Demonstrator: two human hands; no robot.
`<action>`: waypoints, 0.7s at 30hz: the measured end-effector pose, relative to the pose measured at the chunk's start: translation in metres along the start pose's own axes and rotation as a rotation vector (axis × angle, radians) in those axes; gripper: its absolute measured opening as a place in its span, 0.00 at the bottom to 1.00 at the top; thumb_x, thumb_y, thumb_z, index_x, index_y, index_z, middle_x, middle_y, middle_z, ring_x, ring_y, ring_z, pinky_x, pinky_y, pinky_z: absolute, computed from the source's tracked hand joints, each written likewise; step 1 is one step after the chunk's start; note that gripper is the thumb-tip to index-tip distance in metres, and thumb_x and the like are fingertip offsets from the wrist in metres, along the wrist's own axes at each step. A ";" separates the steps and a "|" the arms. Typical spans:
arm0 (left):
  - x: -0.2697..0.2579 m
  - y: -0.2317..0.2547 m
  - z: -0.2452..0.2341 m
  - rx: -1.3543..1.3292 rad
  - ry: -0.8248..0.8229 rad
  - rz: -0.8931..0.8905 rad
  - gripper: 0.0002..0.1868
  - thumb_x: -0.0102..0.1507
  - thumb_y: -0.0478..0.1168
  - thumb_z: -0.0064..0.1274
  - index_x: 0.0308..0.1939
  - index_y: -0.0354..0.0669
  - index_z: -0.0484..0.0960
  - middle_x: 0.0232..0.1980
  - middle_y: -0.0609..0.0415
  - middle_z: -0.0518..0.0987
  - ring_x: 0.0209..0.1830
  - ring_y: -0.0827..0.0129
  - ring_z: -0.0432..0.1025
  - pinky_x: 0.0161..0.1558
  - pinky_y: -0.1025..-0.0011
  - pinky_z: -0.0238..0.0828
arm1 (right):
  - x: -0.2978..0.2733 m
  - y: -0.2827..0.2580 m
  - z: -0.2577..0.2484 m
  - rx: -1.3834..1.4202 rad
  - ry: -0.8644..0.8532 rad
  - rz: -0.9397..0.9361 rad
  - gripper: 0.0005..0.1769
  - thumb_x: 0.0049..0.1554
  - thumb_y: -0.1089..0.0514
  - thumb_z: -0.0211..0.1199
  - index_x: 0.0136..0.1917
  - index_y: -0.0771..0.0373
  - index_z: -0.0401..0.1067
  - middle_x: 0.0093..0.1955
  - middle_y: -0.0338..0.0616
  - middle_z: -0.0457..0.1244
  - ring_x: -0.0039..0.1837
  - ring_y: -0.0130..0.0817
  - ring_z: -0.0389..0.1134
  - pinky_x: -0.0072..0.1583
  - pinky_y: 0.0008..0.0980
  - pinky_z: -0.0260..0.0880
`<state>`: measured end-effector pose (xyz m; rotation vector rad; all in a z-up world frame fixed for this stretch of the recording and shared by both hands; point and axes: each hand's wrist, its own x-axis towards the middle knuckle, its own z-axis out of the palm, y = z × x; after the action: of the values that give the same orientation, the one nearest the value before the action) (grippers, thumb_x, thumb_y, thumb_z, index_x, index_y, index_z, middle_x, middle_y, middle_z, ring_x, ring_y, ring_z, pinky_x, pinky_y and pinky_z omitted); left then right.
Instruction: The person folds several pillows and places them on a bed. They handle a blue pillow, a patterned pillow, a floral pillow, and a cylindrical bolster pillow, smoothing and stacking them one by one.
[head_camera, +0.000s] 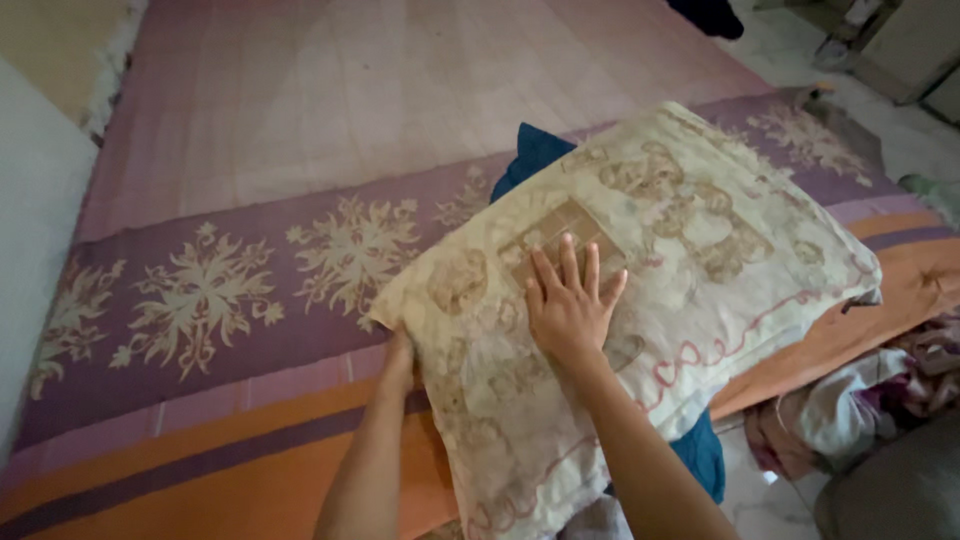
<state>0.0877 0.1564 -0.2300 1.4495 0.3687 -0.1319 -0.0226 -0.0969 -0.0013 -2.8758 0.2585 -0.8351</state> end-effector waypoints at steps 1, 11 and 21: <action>-0.007 -0.008 -0.003 -0.145 -0.016 -0.040 0.39 0.67 0.65 0.36 0.77 0.48 0.59 0.77 0.46 0.62 0.74 0.52 0.58 0.70 0.53 0.56 | 0.000 0.000 -0.001 0.006 0.009 0.000 0.27 0.63 0.39 0.50 0.74 0.40 0.66 0.82 0.42 0.50 0.83 0.51 0.43 0.74 0.77 0.30; -0.078 0.094 0.031 -0.321 -0.127 -0.131 0.54 0.57 0.75 0.51 0.70 0.30 0.74 0.66 0.41 0.78 0.61 0.55 0.74 0.59 0.62 0.72 | -0.004 0.086 -0.021 0.255 0.019 0.373 0.36 0.60 0.38 0.58 0.76 0.54 0.61 0.81 0.48 0.51 0.82 0.50 0.45 0.75 0.67 0.35; -0.105 0.140 0.048 -0.241 -0.128 -0.113 0.53 0.51 0.59 0.66 0.75 0.48 0.62 0.69 0.52 0.73 0.65 0.58 0.69 0.59 0.57 0.72 | -0.085 0.219 0.011 1.527 0.039 1.411 0.41 0.51 0.35 0.68 0.69 0.61 0.68 0.67 0.50 0.64 0.68 0.48 0.64 0.66 0.51 0.66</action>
<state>0.0406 0.1130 -0.0606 1.1766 0.3489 -0.2611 -0.1151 -0.2927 -0.0930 -0.8274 0.9169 -0.3659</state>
